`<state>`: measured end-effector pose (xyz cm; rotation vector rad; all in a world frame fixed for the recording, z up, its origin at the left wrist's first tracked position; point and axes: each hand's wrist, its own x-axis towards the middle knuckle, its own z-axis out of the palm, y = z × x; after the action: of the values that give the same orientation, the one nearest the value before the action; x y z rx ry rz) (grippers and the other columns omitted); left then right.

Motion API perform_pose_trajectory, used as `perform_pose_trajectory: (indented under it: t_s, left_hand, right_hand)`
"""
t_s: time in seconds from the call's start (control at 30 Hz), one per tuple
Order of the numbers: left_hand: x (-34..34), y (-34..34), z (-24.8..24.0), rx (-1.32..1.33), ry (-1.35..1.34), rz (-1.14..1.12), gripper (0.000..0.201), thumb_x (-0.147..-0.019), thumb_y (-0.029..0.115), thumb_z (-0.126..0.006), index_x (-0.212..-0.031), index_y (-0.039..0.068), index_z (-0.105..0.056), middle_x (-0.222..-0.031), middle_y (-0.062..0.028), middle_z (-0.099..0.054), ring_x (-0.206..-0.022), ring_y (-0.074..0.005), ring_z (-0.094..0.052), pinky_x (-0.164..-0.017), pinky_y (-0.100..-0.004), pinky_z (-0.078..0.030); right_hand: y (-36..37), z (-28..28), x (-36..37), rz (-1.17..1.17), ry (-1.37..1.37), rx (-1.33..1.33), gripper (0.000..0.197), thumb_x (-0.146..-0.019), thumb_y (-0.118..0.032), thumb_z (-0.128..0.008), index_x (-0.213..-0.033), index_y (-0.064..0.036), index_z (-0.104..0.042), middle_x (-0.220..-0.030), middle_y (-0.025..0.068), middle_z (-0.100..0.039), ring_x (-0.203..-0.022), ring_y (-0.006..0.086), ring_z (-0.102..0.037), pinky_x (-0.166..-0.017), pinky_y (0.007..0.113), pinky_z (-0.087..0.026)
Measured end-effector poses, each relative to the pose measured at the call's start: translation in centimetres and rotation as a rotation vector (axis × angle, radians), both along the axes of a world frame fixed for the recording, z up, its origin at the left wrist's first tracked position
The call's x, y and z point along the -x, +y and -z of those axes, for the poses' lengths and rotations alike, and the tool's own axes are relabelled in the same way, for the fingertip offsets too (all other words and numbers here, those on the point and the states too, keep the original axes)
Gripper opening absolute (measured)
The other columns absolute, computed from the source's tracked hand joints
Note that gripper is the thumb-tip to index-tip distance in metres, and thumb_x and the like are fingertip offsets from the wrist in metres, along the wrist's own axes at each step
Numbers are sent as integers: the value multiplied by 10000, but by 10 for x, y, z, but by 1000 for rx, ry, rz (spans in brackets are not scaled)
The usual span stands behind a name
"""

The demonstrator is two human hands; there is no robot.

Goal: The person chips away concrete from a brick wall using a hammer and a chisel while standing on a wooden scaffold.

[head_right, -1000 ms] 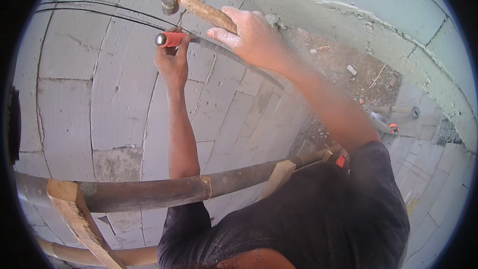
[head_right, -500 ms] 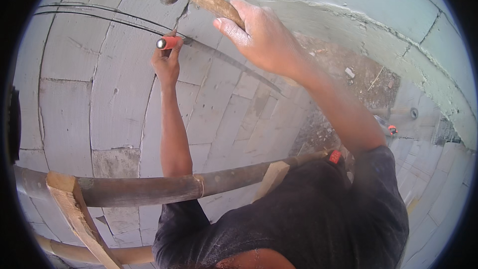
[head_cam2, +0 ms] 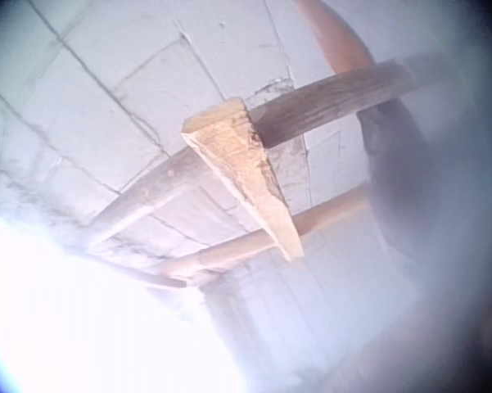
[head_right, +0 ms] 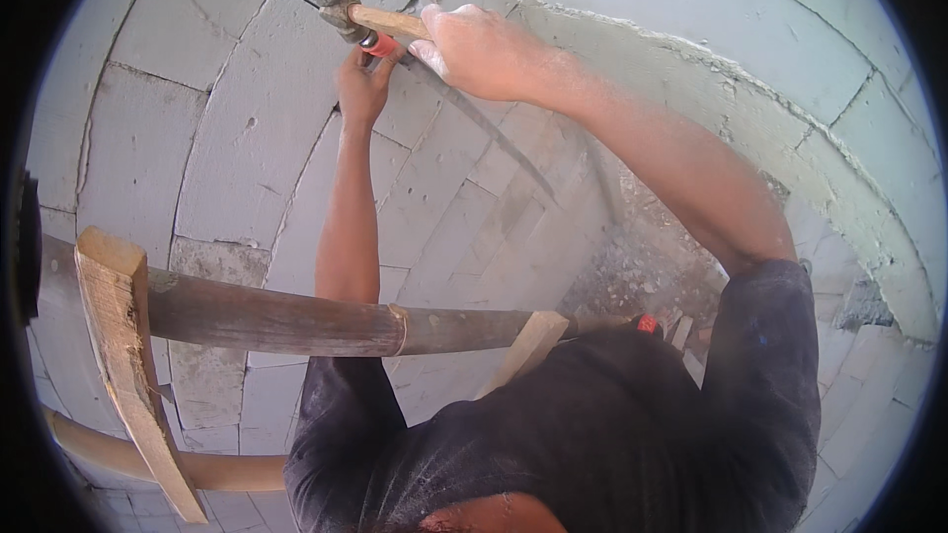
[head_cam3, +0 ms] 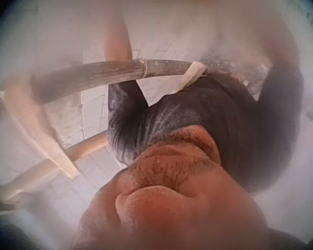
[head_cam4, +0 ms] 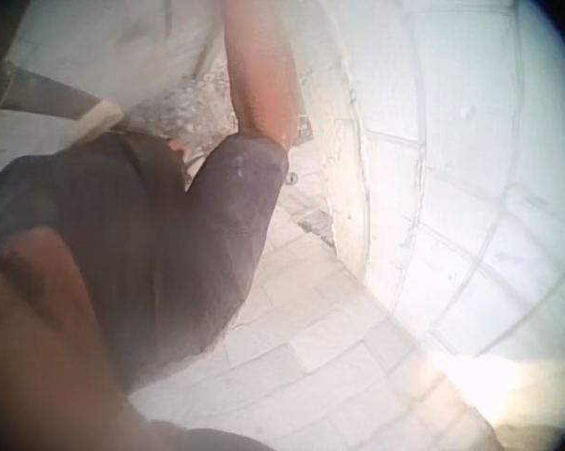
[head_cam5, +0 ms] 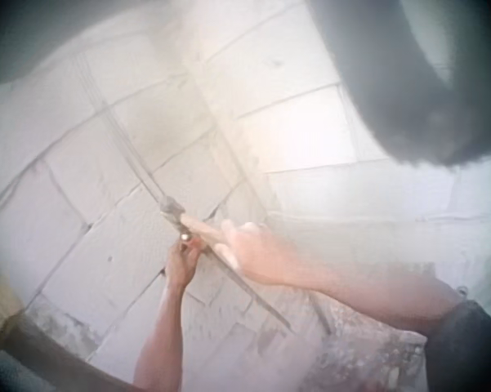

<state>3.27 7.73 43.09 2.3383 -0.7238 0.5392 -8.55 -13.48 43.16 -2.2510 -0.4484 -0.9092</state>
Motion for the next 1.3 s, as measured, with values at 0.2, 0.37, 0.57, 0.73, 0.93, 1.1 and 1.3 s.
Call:
perform_pose_trajectory:
  t_s: [0.2, 0.37, 0.57, 0.73, 0.93, 1.1, 1.3]
  left_hand:
    - [3, 16, -5, 110, -24, 43, 344, -830, 131, -754, -1119, -33, -665, -1026, -166, -726, -982, -236, -694, -875, -357, -507]
    - [-6, 21, 7, 21, -65, 37, 325, -828, 196, -765, -1061, -13, -679, -960, -160, -726, -931, -266, -697, -822, -372, -507]
    - [-7, 21, 5, 127, -134, 90, 299, -818, 216, -773, -1033, 25, -690, -913, -152, -721, -842, -311, -691, -755, -403, -503]
    - [-16, 25, 8, -41, -199, -11, 297, -825, 201, -762, -1011, -11, -670, -922, -165, -721, -876, -311, -700, -769, -395, -515]
    - [-18, 22, 6, 114, -96, 90, 284, -832, 217, -758, -1013, 15, -674, -929, -155, -719, -860, -320, -691, -760, -415, -514]
    - [-6, 21, 0, -56, -141, -59, 236, -844, 173, -746, -1007, 19, -670, -929, -134, -721, -871, -261, -699, -785, -351, -517]
    - [6, 3, -30, 117, 9, 162, 267, -828, 157, -760, -1005, -14, -656, -905, -137, -717, -869, -227, -707, -793, -357, -532]
  right_hand:
    - [24, -44, 58, -144, -85, -232, 311, -1003, -317, -539, -1018, -7, -522, -671, 218, -617, -652, 404, -642, -590, 490, -494]
    - [5, -14, 18, -4, -7, 56, 306, -1000, -308, -548, -1024, -3, -526, -612, 206, -588, -598, 389, -633, -570, 466, -494]
    - [16, -37, 48, -159, -11, -220, 331, -1005, -319, -523, -1003, 11, -543, -685, 188, -630, -682, 362, -670, -615, 476, -517]
    - [-6, -26, 15, -7, -50, 71, 314, -995, -303, -554, -1021, 9, -535, -620, 210, -595, -610, 394, -640, -578, 451, -503]
    - [10, -27, 32, -71, 77, -23, 325, -994, -322, -550, -1009, 1, -520, -760, 230, -641, -719, 402, -654, -649, 497, -513]
    - [-13, -25, 20, -9, 55, 19, 348, -983, -355, -569, -1008, -9, -541, -730, 222, -628, -683, 383, -646, -626, 461, -499]
    - [-34, -22, 38, 12, 17, -414, 427, -985, -381, -563, -900, 36, -533, -644, 204, -572, -671, 336, -618, -647, 443, -472]
